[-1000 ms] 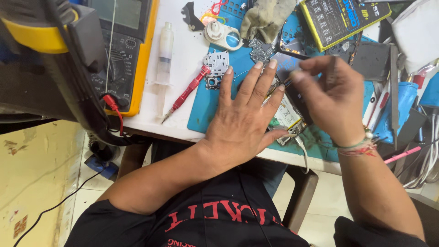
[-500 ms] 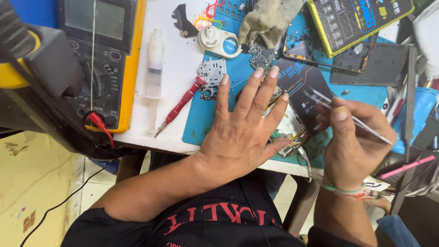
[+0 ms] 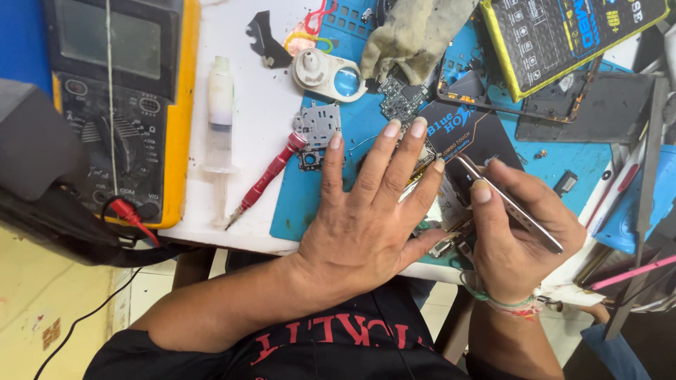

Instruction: The person uses a screwdriver and tweezers to disassemble and manipulate internal components of a mobile phone on a workbench, handling a small circuit board and the phone's battery area.

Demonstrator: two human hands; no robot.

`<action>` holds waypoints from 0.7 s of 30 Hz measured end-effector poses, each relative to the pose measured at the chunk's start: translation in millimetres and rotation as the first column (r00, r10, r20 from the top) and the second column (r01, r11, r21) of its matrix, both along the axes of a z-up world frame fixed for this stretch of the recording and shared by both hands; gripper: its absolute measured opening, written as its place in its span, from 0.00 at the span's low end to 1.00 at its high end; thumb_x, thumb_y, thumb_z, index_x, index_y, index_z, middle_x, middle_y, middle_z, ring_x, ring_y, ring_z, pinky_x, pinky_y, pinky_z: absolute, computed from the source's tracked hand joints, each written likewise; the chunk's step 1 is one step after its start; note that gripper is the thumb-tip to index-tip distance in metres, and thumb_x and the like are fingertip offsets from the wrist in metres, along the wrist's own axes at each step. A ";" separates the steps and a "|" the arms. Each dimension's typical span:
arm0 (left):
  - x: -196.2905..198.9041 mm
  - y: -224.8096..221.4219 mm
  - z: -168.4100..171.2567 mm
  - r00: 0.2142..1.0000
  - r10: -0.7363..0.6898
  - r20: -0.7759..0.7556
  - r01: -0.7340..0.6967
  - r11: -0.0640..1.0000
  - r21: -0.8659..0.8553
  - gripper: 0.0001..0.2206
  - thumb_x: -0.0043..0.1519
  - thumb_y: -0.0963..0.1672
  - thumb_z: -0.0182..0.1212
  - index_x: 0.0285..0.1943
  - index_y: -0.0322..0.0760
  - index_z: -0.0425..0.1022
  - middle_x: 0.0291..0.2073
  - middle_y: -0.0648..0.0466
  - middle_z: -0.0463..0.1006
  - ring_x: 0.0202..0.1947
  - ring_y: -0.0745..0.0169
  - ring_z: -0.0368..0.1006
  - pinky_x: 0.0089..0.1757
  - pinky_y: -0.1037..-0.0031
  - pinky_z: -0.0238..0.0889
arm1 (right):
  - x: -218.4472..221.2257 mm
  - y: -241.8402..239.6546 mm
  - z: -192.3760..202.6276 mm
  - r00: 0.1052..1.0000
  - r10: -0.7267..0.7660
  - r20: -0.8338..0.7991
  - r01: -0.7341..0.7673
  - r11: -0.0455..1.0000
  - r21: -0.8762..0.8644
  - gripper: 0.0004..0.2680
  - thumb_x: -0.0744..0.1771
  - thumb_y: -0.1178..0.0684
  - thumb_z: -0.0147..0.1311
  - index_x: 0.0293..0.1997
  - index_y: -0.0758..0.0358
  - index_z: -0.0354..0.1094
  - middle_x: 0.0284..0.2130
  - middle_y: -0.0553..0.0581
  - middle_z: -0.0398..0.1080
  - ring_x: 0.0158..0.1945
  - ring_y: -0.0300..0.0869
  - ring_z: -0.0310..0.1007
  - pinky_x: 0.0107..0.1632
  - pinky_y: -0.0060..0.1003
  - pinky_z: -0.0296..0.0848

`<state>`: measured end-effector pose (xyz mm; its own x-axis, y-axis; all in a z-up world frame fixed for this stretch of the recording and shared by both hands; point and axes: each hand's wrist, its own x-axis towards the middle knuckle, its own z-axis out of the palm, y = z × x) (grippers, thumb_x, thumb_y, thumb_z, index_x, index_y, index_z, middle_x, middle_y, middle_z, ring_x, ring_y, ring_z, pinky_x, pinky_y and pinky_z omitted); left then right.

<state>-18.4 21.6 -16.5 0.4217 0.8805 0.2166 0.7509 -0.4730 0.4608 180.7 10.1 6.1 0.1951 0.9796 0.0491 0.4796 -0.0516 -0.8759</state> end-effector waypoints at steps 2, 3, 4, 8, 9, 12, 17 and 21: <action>-0.5 -0.4 -0.2 1.000 -0.001 0.001 0.001 1.000 -0.001 0.31 0.69 0.60 0.60 0.72 0.41 0.73 0.78 0.38 0.53 0.79 0.42 0.43 0.70 0.35 0.31 | -0.3 0.3 -3.8 1.000 0.008 0.024 -0.009 0.999 0.040 0.04 0.73 0.66 0.61 0.53 0.74 0.73 0.45 0.60 0.76 0.44 0.34 0.75 0.49 0.22 0.72; -0.8 -0.6 -0.5 1.000 -0.003 -0.002 0.003 1.000 -0.003 0.31 0.69 0.60 0.60 0.72 0.41 0.73 0.78 0.38 0.54 0.78 0.42 0.43 0.70 0.35 0.31 | -0.2 0.4 -6.0 1.000 0.010 0.023 -0.011 0.999 0.053 0.03 0.73 0.66 0.61 0.52 0.74 0.73 0.45 0.61 0.76 0.44 0.34 0.76 0.49 0.22 0.72; -1.2 -0.7 -0.7 1.000 -0.006 -0.005 0.006 1.000 -0.004 0.31 0.69 0.61 0.61 0.72 0.41 0.73 0.78 0.38 0.54 0.78 0.42 0.43 0.70 0.35 0.31 | 0.1 0.6 -8.0 1.000 0.007 -0.004 -0.007 0.998 0.055 0.03 0.73 0.66 0.61 0.52 0.75 0.73 0.45 0.61 0.77 0.44 0.35 0.76 0.49 0.22 0.72; -1.0 -0.8 -1.3 1.000 -0.009 -0.010 0.009 1.000 -0.001 0.31 0.70 0.61 0.60 0.73 0.42 0.73 0.78 0.38 0.54 0.79 0.42 0.43 0.70 0.35 0.30 | 1.9 1.2 -10.9 0.999 0.007 -0.036 -0.005 0.998 0.063 0.03 0.73 0.66 0.61 0.51 0.74 0.74 0.45 0.60 0.77 0.44 0.35 0.76 0.49 0.22 0.72; -1.0 -1.2 -1.3 1.000 -0.010 -0.011 0.010 1.000 -0.004 0.30 0.70 0.61 0.60 0.73 0.42 0.73 0.78 0.38 0.53 0.79 0.42 0.43 0.70 0.35 0.30 | 2.1 1.3 -11.1 0.999 0.009 -0.032 -0.007 0.998 0.062 0.03 0.73 0.66 0.61 0.50 0.74 0.74 0.45 0.60 0.77 0.44 0.34 0.76 0.48 0.22 0.72; -1.2 -1.4 -1.5 1.000 -0.012 -0.012 0.012 1.000 -0.007 0.30 0.70 0.61 0.60 0.72 0.42 0.73 0.78 0.39 0.53 0.79 0.43 0.43 0.71 0.35 0.30 | 2.3 2.6 -11.5 1.000 0.014 0.012 -0.015 0.998 0.056 0.03 0.72 0.66 0.62 0.50 0.74 0.75 0.44 0.61 0.77 0.43 0.35 0.76 0.48 0.22 0.72; -2.1 -1.5 -1.3 1.000 -0.013 -0.027 0.013 1.000 -0.003 0.29 0.71 0.61 0.60 0.70 0.41 0.73 0.79 0.38 0.53 0.79 0.43 0.43 0.71 0.36 0.30 | -1.3 8.4 -8.0 0.999 0.018 0.037 -0.020 0.999 0.050 0.03 0.72 0.66 0.62 0.50 0.73 0.75 0.44 0.60 0.77 0.43 0.34 0.76 0.47 0.22 0.72; -1.8 -1.0 -1.3 1.000 -0.013 -0.028 0.013 1.000 -0.005 0.29 0.71 0.61 0.60 0.70 0.41 0.73 0.78 0.38 0.54 0.79 0.43 0.44 0.71 0.36 0.31 | -7.7 12.3 -3.3 0.999 -0.039 0.015 0.039 0.999 0.031 0.05 0.69 0.65 0.61 0.48 0.71 0.75 0.43 0.59 0.76 0.39 0.33 0.75 0.44 0.21 0.71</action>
<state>-20.1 20.6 -17.8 0.4388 0.8760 0.2004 0.7575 -0.4806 0.4419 172.9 22.3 2.8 0.2321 0.9692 0.0823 0.4915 -0.0439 -0.8697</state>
